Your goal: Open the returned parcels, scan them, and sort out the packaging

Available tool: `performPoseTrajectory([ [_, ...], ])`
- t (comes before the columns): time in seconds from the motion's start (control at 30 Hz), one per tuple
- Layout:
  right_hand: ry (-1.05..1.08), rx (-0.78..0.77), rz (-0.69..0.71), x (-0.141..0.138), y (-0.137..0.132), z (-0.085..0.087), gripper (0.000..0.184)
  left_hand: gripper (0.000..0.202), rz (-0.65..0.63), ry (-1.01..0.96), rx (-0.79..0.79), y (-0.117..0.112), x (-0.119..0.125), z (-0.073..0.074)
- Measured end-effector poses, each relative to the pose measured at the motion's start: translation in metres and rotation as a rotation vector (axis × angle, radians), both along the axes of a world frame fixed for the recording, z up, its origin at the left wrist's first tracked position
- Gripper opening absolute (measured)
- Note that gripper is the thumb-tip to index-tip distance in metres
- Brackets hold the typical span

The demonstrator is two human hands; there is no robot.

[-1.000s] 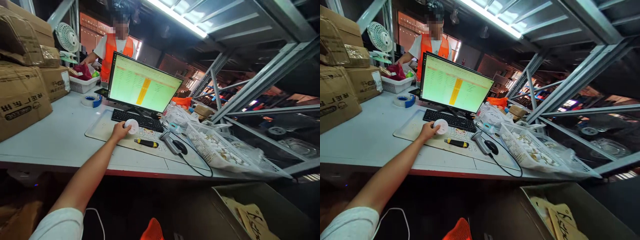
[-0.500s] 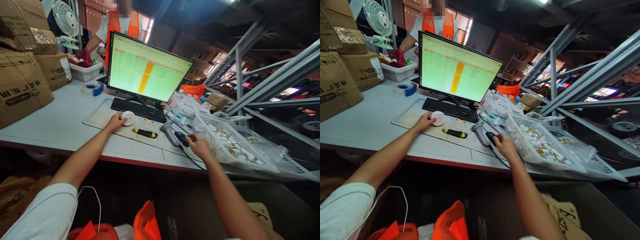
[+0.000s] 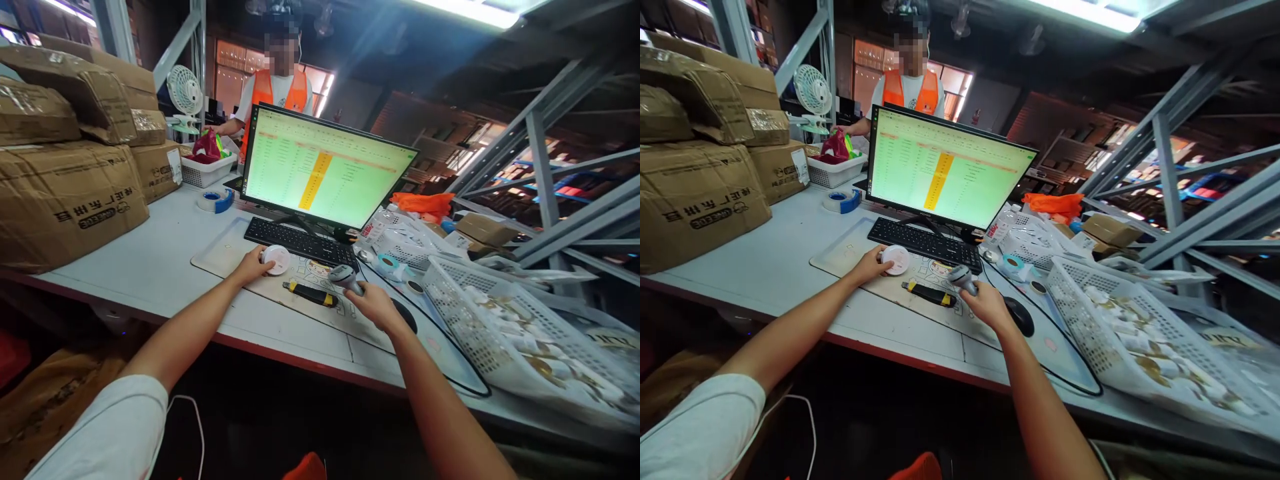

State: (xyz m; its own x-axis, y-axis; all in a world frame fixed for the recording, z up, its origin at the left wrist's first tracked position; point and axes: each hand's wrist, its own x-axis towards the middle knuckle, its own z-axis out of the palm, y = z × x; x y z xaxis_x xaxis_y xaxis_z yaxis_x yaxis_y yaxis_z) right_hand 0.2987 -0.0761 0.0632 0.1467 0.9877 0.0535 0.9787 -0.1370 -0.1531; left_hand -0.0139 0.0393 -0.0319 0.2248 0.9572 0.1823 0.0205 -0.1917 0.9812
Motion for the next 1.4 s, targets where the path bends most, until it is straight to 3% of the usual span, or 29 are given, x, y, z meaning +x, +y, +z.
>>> performPoseTrajectory([
  [0.13, 0.166, -0.014, 0.408, -0.044, -0.014, 0.025, 0.024, 0.045, -0.066, -0.03, 0.001, -0.001, 0.001, -0.002],
  [0.23, 0.13, -0.025, 0.486, -0.07, -0.019, 0.026, 0.019, 0.045, -0.09, -0.041, 0.01, 0.001, 0.0, -0.004],
  [0.33, 0.113, -0.037, 0.509, -0.076, -0.017, 0.021, 0.018, 0.046, -0.094, -0.04, 0.006, 0.002, 0.0, -0.006],
  [0.5, 0.071, 0.01, 0.403, -0.043, 0.0, 0.009, 0.021, 0.045, -0.066, -0.028, -0.024, 0.002, 0.001, -0.003],
  [0.6, -0.024, 0.059, 0.178, -0.005, 0.015, -0.003, 0.027, 0.045, -0.058, -0.026, -0.045, 0.0, 0.001, 0.0],
  [0.73, -0.147, 0.01, -0.15, 0.039, 0.025, -0.025, 0.042, 0.045, -0.062, -0.027, -0.058, -0.003, 0.0, 0.004],
  [0.83, -0.18, -0.041, -0.246, 0.052, 0.022, -0.034, 0.046, 0.044, -0.053, -0.031, -0.056, -0.003, 0.001, 0.004],
  [0.93, -0.175, -0.017, -0.257, 0.048, 0.021, -0.028, 0.048, 0.046, -0.043, -0.04, -0.066, -0.002, 0.001, 0.003],
  [1.0, -0.165, 0.103, -0.254, 0.038, 0.027, -0.018, 0.05, 0.048, -0.039, -0.048, -0.075, -0.001, 0.0, 0.002],
  [1.1, -0.088, 0.342, -0.201, 0.018, 0.051, -0.005, 0.05, 0.049, -0.045, -0.052, -0.083, -0.003, 0.001, 0.005],
  [1.2, 0.035, 0.434, -0.091, -0.003, 0.086, 0.0, 0.046, 0.05, -0.041, -0.03, -0.074, -0.006, 0.003, 0.009],
  [1.3, 0.111, 0.417, -0.042, -0.016, 0.12, -0.007, 0.041, 0.048, -0.031, 0.009, -0.064, -0.006, 0.003, 0.013],
  [1.4, 0.156, 0.405, -0.048, -0.022, 0.137, -0.029, 0.04, 0.044, -0.022, 0.044, -0.077, -0.005, 0.003, 0.015],
])
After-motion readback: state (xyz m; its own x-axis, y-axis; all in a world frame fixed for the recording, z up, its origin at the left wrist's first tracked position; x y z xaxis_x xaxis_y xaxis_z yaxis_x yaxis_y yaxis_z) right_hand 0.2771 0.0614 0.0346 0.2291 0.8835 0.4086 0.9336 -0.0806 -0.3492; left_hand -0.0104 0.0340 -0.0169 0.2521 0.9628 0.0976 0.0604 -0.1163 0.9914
